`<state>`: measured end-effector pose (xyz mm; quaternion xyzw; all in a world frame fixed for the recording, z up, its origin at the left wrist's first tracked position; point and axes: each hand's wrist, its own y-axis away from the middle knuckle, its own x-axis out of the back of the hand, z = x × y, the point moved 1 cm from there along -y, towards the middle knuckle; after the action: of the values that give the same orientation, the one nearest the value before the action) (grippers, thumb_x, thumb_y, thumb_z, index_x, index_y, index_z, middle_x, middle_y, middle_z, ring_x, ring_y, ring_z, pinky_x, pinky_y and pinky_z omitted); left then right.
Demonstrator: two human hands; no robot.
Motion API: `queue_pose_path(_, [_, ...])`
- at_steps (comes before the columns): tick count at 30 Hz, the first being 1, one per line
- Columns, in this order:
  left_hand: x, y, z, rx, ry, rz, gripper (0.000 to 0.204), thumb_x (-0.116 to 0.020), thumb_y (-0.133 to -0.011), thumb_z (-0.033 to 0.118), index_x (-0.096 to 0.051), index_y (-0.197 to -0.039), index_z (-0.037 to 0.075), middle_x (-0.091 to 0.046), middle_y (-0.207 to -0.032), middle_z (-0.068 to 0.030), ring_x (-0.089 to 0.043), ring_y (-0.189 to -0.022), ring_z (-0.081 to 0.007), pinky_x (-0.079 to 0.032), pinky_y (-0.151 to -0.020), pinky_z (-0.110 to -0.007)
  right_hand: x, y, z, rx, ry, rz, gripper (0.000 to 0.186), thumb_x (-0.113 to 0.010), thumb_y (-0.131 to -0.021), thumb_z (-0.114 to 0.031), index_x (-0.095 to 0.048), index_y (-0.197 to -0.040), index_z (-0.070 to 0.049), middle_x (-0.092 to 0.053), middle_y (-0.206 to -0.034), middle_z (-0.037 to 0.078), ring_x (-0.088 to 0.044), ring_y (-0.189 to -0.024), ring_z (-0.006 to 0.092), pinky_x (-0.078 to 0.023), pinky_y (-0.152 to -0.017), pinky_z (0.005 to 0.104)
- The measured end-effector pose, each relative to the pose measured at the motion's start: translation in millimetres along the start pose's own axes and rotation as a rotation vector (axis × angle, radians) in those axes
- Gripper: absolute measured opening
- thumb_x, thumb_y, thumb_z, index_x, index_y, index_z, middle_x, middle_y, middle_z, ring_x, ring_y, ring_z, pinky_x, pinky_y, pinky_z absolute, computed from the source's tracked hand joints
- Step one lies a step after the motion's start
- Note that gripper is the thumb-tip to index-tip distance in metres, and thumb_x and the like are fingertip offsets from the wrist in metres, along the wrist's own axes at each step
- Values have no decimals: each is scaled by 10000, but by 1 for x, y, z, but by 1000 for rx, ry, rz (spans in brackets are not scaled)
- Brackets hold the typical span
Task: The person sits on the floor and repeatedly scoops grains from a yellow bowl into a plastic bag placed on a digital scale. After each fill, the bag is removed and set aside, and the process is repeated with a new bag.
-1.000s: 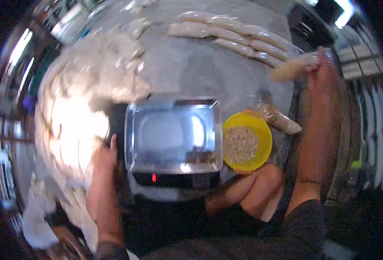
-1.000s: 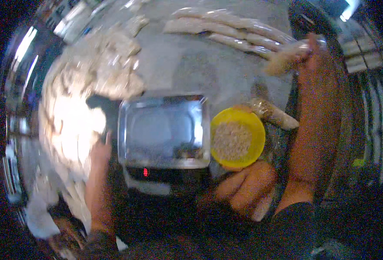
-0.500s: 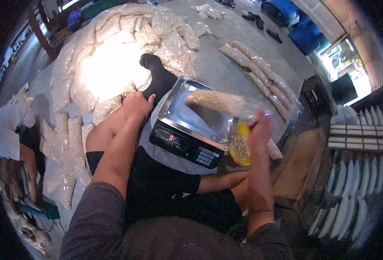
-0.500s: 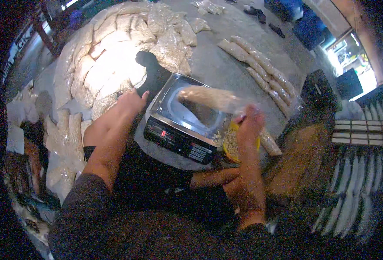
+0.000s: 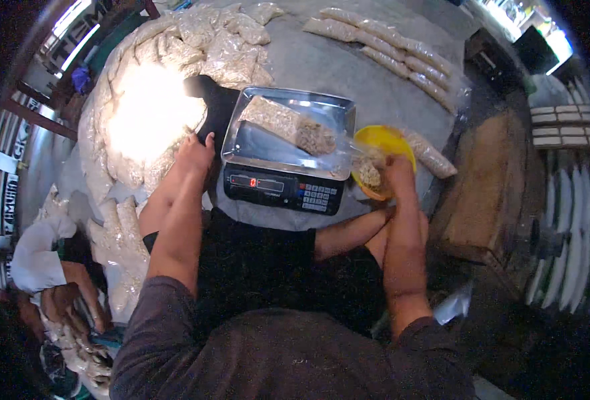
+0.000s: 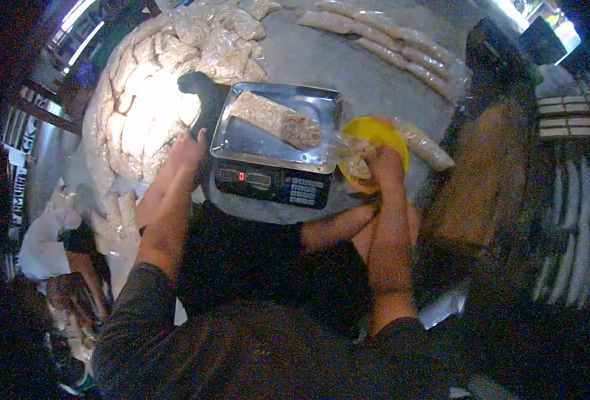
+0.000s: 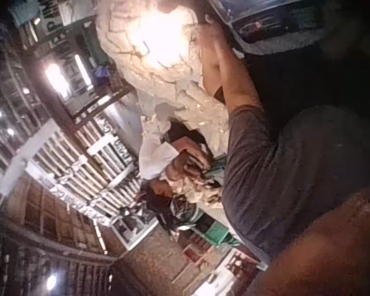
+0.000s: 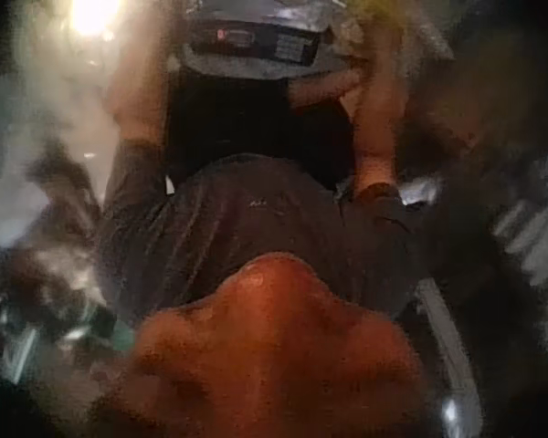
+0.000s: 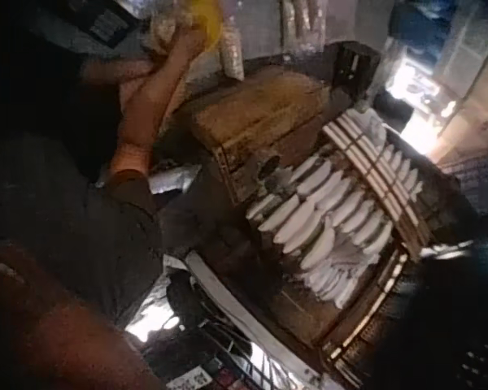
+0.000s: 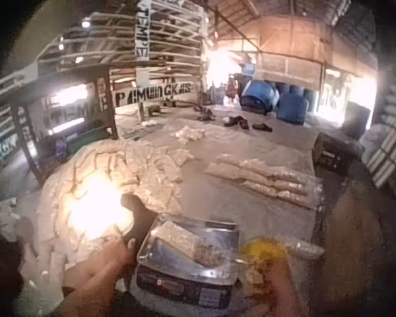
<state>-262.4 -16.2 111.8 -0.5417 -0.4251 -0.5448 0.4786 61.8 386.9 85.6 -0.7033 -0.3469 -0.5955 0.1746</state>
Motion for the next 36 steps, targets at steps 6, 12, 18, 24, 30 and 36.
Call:
queue_pose_path(6, [-26, 45, -32, -398, -87, 398, 598, -589, -972, 447, -551, -1396, 26, -640, -1298, -229, -589, -1237, -383, -421, -1080, -480, 62, 26, -17, 137, -581, 212, 479, -755, -888, -195, -618, -1305, -3, -727, -1116, 205, -708, -1023, 359, -553, -905, 438])
queue_pose_path(12, [22, 162, 35, -204, 848, -75, 256, -613, -995, 242, -684, -1112, 25, -699, -895, -79, -624, -805, -167, -513, -757, -339, 48, 23, -4, 87, -578, 8, 502, -751, -903, -253, -612, -1322, -14, -723, -1114, 206, -715, -1010, 321, -563, -894, 419])
queue_pose_path(18, [48, 240, 190, -1241, 757, -362, 268, -776, -808, 221, -699, -1025, 83, -716, -996, -135, -707, -884, -338, -569, -787, -440, 43, 16, 2, 218, -587, -33, 458, -714, -932, -238, -613, -1315, -8, -714, -1130, 191, -704, -1031, 313, -558, -898, 406])
queue_pose_path(24, [51, 198, 278, -814, 460, 146, 421, -663, -877, 284, -620, -1200, 17, -617, -1225, -241, -607, -1036, -426, -498, -925, -531, 40, 25, 9, 244, -618, -133, 385, -669, -965, -182, -614, -1290, 18, -701, -1147, 180, -674, -1085, 288, -537, -926, 388])
queue_pose_path(30, [50, 154, 264, -846, 447, -341, 573, -649, -875, 278, -523, -1380, 40, -484, -1437, -241, -459, -1278, -473, -414, -1050, -534, 26, 6, 22, 222, -670, -89, 395, -659, -973, -175, -596, -1317, 8, -690, -1176, 182, -669, -1067, 266, -536, -924, 385])
queue_pose_path(36, [28, 142, 214, -1061, 389, 245, 665, -682, -809, 344, -544, -1406, 85, -556, -1388, -209, -461, -1362, -416, -305, -1120, -620, 16, -10, 14, 224, -702, -157, 427, -642, -985, -198, -569, -1363, -12, -642, -1302, 201, -626, -1179, 327, -501, -1023, 410])
